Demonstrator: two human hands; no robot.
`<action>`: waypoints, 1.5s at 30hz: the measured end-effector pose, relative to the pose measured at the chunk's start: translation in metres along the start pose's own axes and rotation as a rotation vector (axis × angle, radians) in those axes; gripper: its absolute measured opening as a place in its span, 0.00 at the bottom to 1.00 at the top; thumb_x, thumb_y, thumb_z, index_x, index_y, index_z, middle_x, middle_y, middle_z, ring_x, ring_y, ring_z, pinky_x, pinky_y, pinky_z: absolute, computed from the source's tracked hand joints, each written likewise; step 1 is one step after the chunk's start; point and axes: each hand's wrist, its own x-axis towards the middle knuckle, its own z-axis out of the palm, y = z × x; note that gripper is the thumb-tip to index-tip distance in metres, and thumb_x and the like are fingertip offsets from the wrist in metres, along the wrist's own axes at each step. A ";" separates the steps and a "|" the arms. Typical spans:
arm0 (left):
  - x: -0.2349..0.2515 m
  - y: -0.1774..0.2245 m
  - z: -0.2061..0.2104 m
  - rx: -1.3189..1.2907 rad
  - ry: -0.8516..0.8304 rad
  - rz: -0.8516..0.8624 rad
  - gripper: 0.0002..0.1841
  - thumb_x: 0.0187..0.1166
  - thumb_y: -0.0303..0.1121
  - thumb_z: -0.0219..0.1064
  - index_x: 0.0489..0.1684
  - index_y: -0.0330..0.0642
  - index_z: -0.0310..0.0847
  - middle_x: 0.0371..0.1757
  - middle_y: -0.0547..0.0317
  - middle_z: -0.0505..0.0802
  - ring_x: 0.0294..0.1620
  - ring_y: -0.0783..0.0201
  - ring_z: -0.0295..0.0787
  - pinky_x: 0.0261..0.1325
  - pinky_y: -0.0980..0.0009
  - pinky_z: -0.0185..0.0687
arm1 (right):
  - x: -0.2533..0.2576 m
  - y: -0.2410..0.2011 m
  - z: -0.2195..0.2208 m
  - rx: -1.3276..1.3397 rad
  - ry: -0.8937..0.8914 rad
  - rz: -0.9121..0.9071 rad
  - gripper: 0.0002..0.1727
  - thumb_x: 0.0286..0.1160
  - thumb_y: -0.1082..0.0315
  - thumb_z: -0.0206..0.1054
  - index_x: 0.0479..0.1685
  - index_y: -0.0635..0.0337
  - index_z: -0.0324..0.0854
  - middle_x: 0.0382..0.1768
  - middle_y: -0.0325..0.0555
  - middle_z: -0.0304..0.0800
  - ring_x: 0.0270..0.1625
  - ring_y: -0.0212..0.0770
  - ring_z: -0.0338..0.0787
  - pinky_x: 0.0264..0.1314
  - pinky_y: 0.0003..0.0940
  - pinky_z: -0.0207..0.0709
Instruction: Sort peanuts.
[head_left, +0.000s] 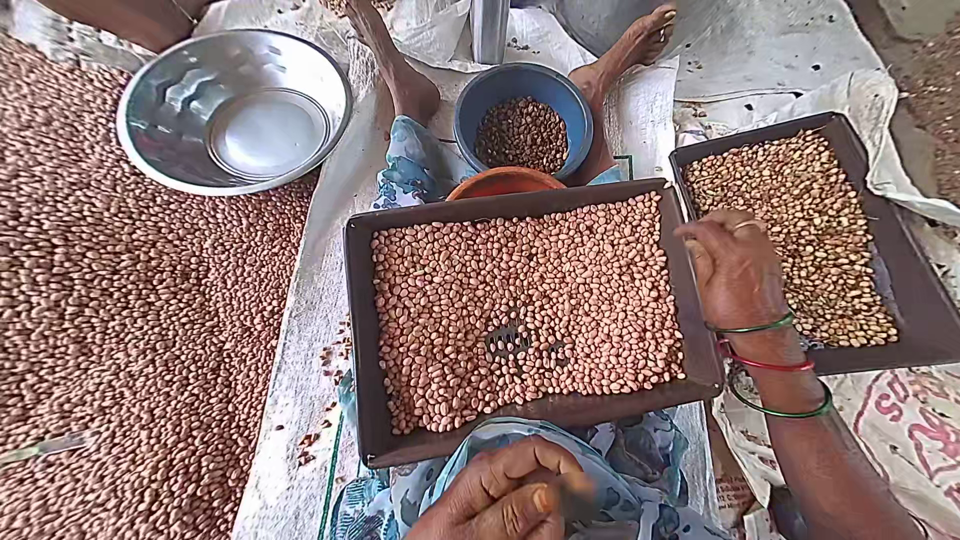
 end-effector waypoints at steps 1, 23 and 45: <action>-0.005 -0.011 -0.012 -0.096 0.027 -0.038 0.14 0.92 0.38 0.52 0.66 0.47 0.79 0.28 0.78 0.82 0.24 0.92 0.67 0.25 0.95 0.58 | 0.005 0.009 -0.016 -0.038 0.023 0.050 0.20 0.83 0.73 0.60 0.71 0.65 0.81 0.73 0.77 0.74 0.71 0.84 0.73 0.64 0.82 0.63; -0.039 -0.047 -0.042 -0.423 0.155 -0.042 0.13 0.88 0.41 0.59 0.61 0.49 0.85 0.27 0.78 0.86 0.20 0.90 0.74 0.23 0.93 0.66 | 0.016 -0.037 0.050 0.002 -0.671 -0.539 0.07 0.65 0.71 0.79 0.41 0.53 0.97 0.49 0.53 0.94 0.72 0.64 0.81 0.69 0.74 0.61; -0.028 -0.056 -0.057 -1.046 0.294 0.245 0.11 0.83 0.33 0.64 0.52 0.37 0.86 0.33 0.62 0.91 0.27 0.74 0.89 0.32 0.84 0.83 | 0.075 -0.038 0.094 0.030 -0.183 -0.168 0.09 0.76 0.71 0.71 0.47 0.66 0.92 0.48 0.69 0.88 0.44 0.69 0.92 0.40 0.66 0.81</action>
